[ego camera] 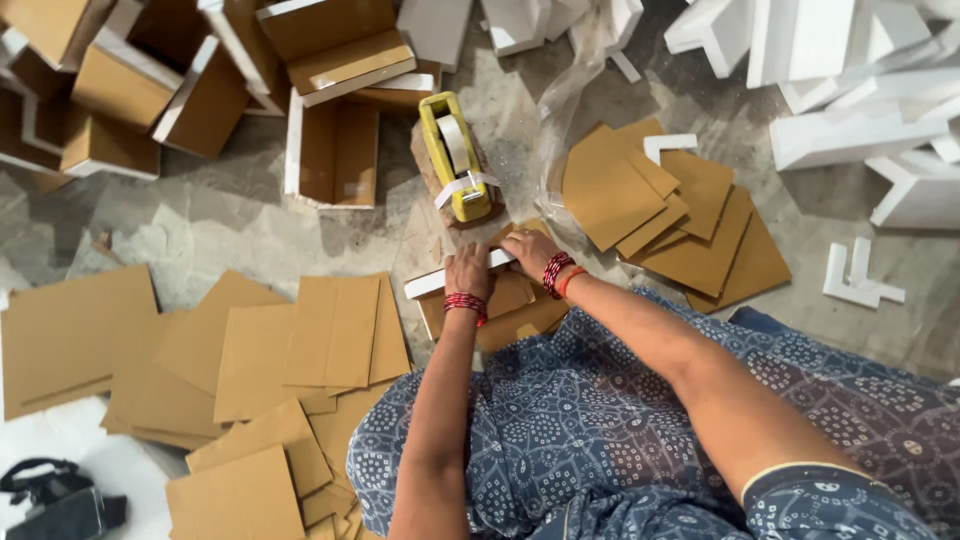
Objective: The person sits on the floor and assembles small cardboard boxes by inserting white foam inserts into the cardboard frames. They use a handheld tape dispenser to secure the edges of the boxes with clear tape. The person repeatedly picks up a cardboard piece, inserts the foam, and tapes the assembly.
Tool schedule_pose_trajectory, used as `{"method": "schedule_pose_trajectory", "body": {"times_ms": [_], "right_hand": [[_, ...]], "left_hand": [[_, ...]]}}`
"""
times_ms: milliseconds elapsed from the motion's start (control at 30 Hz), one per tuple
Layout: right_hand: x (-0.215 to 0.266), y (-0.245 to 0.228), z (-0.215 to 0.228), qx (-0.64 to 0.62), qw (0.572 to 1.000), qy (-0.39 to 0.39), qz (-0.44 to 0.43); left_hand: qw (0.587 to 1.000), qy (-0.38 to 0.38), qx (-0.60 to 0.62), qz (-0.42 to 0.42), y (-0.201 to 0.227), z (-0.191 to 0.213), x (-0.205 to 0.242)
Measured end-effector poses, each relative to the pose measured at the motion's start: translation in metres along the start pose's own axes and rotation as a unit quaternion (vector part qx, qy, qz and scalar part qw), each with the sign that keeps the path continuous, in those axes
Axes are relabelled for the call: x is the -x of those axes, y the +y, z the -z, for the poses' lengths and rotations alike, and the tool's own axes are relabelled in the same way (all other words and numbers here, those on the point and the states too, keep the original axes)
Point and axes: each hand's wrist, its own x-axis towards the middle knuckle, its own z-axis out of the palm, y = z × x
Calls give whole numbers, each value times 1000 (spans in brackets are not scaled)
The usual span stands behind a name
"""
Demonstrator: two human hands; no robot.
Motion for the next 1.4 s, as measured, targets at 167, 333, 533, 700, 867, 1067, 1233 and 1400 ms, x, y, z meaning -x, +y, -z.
{"method": "schedule_pose_trajectory", "body": {"times_ms": [167,333,533,700,867,1067,1233,1400], "right_hand": [[18,16,-5,37,999,18,-22],[-17,64,23,76,988,-127,-46],[-108,78,37,-195,952,82,-222],[-150,49,28,-263,915,-17,-306],[-99,13,27,-294,924,97,-224],[51,-41,10,-645,674,8,-360],[56,-26,-45,-648,662,22,-375],[39,5,-92,-590,706,0,-392]], "left_hand": [[993,22,68,96,-66,28,38],[956,86,257,113,-52,3,25],[944,55,309,100,-18,-21,6],[931,37,347,104,-16,-11,9],[933,3,332,141,-16,-13,7],[931,9,345,119,-22,-10,-2],[921,-6,361,144,-15,-3,1],[939,-54,326,91,-18,-10,1]]}}
